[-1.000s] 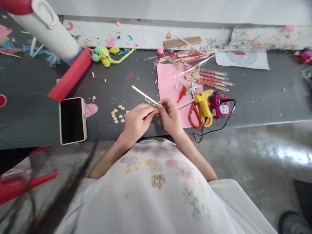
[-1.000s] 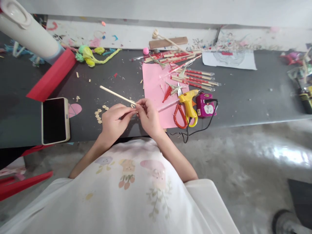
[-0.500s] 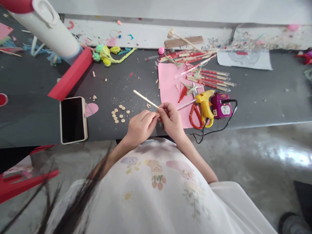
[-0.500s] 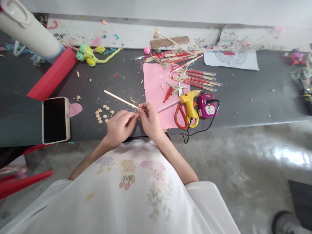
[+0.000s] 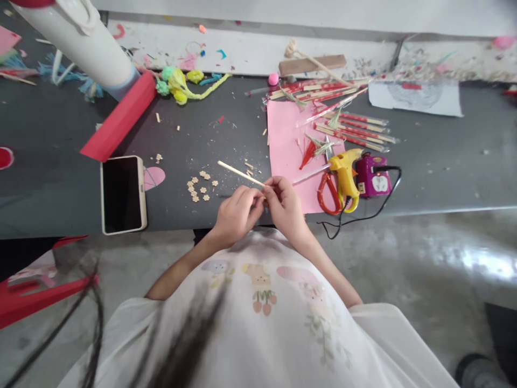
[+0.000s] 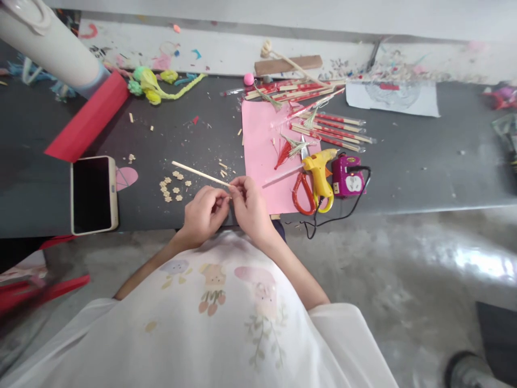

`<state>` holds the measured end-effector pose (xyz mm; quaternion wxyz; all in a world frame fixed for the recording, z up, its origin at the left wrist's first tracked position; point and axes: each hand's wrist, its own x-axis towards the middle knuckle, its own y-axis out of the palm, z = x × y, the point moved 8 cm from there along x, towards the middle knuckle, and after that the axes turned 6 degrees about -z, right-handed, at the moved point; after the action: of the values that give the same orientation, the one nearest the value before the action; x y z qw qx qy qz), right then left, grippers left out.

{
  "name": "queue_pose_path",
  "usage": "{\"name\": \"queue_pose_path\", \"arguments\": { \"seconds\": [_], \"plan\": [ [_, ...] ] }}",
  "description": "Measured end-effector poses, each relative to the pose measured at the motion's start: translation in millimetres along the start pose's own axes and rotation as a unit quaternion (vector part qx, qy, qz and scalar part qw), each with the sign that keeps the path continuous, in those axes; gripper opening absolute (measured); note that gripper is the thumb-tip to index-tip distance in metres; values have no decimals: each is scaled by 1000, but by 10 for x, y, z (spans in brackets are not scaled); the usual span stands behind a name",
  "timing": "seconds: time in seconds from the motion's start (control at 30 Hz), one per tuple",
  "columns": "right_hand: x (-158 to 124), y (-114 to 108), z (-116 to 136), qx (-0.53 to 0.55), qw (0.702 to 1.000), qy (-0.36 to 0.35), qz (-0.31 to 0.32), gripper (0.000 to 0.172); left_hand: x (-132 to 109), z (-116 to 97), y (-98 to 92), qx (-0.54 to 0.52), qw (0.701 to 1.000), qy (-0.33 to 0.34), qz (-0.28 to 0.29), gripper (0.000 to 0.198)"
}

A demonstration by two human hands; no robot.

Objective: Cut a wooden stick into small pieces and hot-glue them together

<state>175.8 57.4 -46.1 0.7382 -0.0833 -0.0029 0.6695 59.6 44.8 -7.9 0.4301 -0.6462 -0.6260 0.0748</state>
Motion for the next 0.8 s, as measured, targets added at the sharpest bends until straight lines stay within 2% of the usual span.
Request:
{"name": "queue_pose_path", "arguments": {
  "seconds": [0.33,0.47,0.63,0.73,0.8],
  "plan": [
    [20,21,-22,10,1000,3,-9,12,15,50,-12,6,999,-40,4,4],
    [29,-10,4,22,1000,7,-20,10,17,136,-32,-2,997,-76,-1,4],
    [32,-26,76,95,994,50,-6,18,42,231,-86,12,994,-105,-20,1],
    [43,-41,121,147,988,54,6,20,81,259,-107,7,994,-111,11,3],
    [58,-59,142,175,984,42,14,20,96,273,-83,5,991,-107,77,7]
  ]
}}
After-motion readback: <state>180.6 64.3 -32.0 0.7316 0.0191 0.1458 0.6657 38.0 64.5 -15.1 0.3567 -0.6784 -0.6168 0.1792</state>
